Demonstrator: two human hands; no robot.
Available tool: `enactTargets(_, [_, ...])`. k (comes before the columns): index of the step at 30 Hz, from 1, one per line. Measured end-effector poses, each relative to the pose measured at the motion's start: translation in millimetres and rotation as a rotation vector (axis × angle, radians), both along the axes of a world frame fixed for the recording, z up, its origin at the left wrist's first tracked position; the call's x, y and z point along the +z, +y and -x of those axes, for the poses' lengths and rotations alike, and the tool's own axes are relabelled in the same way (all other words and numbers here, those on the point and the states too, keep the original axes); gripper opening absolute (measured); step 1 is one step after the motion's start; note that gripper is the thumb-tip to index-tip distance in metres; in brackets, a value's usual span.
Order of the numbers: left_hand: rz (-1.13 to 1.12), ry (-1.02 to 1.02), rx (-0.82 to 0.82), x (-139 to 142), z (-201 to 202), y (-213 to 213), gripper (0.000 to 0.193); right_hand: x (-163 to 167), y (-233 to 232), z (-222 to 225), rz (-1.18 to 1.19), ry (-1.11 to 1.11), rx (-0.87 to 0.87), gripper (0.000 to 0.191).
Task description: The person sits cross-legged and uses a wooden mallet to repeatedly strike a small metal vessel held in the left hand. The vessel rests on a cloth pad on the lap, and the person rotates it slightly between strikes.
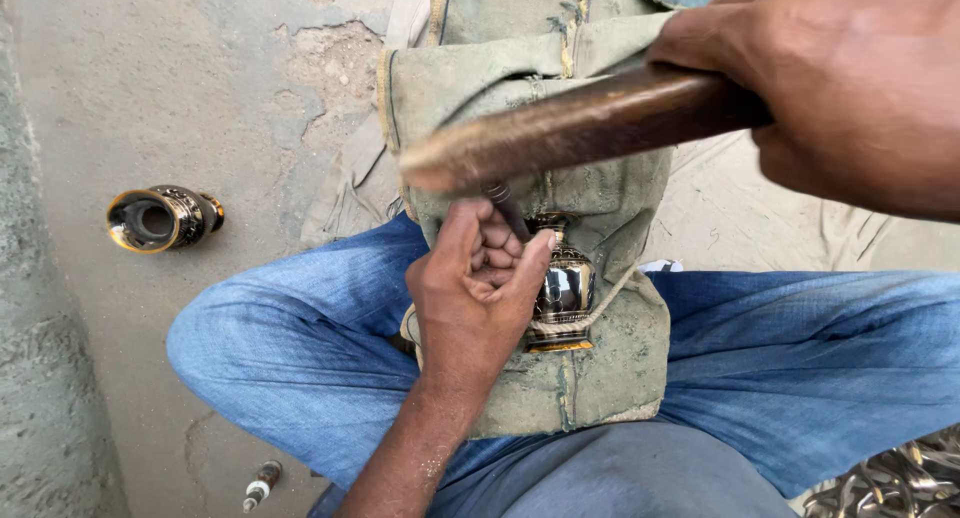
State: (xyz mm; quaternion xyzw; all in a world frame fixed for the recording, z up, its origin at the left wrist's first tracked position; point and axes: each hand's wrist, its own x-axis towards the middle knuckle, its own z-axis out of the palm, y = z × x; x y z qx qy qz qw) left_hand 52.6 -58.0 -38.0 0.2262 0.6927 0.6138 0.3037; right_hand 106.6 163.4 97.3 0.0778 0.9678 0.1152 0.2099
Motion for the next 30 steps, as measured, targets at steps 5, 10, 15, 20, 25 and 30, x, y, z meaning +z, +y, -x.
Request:
enactTargets(5, [0.045, 0.035, -0.133, 0.7, 11.6, 6.5, 0.028, -10.3, 18.9, -18.3, -0.003, -0.107, -0.161, 0.06])
enactTargets(10, [0.035, 0.082, -0.238, 4.6, 18.1, 10.5, 0.036, -28.5, 30.8, -66.4, 0.259, 0.137, -0.413, 0.046])
enactTargets(15, [0.098, 0.126, -0.398, 9.8, 27.7, 16.6, 0.04, -52.3, 26.2, -116.7, 0.54, 0.373, -0.533, 0.039])
enactTargets(20, [0.014, 0.219, -0.499, 15.4, 36.8, 21.8, 0.045, -67.2, 10.7, -169.2, 0.373, 0.29, -0.776, 0.038])
enactTargets(25, [0.025, 0.242, -0.639, 22.3, 44.0, 27.2, 0.043, -80.6, -5.1, -200.2, 0.505, 0.371, -1.013, 0.014])
enactTargets(30, [-0.105, 0.35, -0.757, 22.4, 49.5, 31.9, 0.042, -90.6, -30.5, -212.1, 0.681, 0.632, -1.197, 0.018])
